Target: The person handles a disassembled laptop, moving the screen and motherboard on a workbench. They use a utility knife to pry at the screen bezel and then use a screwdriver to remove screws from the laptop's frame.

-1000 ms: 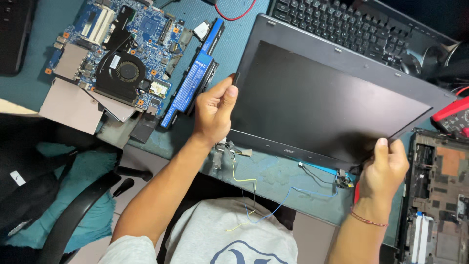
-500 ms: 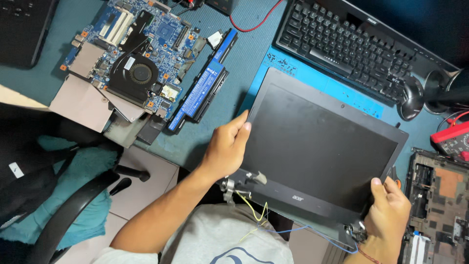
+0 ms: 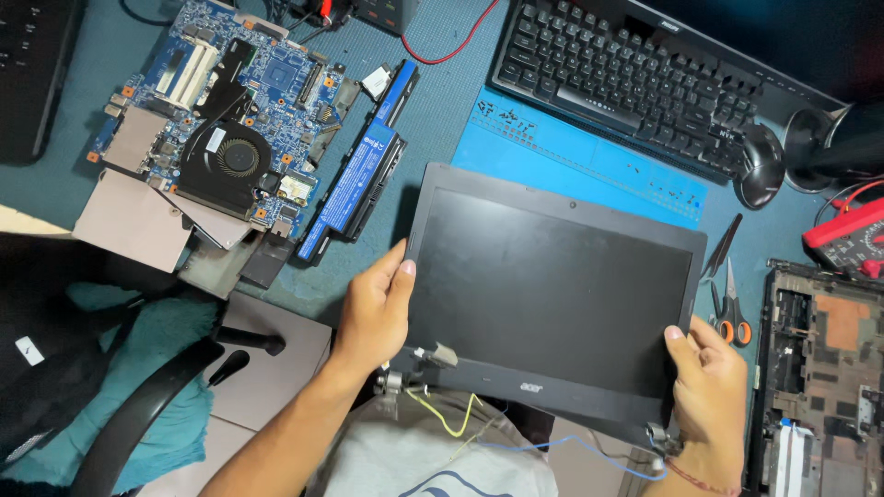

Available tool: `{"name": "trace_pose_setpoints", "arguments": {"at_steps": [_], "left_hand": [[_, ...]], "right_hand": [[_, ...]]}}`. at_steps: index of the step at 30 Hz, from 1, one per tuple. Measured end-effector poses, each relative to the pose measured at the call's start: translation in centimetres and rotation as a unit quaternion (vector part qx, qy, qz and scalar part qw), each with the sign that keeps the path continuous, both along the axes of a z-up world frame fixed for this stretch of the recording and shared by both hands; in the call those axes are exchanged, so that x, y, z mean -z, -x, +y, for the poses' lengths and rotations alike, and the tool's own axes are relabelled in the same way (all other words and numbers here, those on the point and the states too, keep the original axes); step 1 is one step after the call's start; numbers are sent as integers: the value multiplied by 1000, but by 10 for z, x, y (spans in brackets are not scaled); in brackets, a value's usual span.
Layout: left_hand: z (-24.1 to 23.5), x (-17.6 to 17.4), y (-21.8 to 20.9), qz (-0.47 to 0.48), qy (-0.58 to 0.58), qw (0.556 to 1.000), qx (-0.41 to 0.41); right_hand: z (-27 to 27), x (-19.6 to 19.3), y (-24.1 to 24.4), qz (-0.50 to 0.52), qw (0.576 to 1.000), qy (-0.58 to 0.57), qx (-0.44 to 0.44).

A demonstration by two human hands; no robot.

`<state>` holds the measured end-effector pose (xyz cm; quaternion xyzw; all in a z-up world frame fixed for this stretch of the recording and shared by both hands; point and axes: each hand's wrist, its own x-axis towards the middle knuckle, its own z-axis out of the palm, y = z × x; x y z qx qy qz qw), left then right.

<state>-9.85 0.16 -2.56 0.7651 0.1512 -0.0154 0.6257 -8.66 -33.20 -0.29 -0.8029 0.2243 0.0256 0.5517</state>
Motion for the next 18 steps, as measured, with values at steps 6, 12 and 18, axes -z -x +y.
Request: {"name": "trace_pose_setpoints", "arguments": {"at_steps": [6, 12, 18], "left_hand": [[2, 11, -62, -143, 44, 989, 17], [1, 31, -84, -151, -4, 988, -32], [-4, 39, -88, -170, 68, 982, -47]], "right_hand": [[-7, 16, -40, -95, 992, 66, -53], [-39, 83, -70, -138, 990, 33, -26], [-52, 104, -81, -136, 991, 6, 8]]}}
